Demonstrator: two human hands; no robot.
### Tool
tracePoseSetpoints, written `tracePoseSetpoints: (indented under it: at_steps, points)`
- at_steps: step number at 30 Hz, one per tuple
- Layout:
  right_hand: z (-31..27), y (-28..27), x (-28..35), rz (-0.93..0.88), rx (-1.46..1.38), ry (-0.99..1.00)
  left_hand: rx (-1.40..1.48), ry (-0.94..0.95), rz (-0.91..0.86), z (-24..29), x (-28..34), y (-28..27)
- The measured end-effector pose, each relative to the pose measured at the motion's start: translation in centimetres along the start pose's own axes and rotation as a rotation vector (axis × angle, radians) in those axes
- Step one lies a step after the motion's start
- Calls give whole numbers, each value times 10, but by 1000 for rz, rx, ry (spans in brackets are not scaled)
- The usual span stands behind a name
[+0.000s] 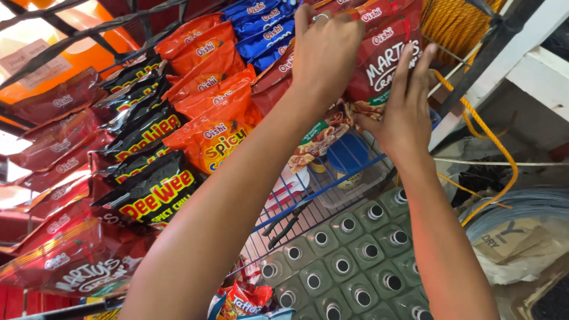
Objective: Organizing and restocking snack bags from a pile on the floor onto a wire shelf.
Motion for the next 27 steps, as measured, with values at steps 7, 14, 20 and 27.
tracePoseSetpoints:
  at_steps: [7, 14, 20, 27]
  points:
    - [-3, -8, 7, 44, -7, -65, -88, 43, 117, -3, -4, -8]
    - [-1, -8, 12, -9, -28, -52, -25, -12, 7, 27, 43, -78]
    - [-6, -9, 9, 10, -74, -69, -121, 125, -266, 45, 162, -107]
    - [-7, -8, 10, 5, -35, -94, -158, 117, -302, 28, 180, -67]
Point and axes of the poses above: each hand's wrist, its own x-axis away from the middle knuckle, its own y-axis out of the palm, z = x × y, the point moved 4 cm from there along -x, towards the middle knuckle, and after that the axes turned 6 degrees about y, right-handed, at the moved point
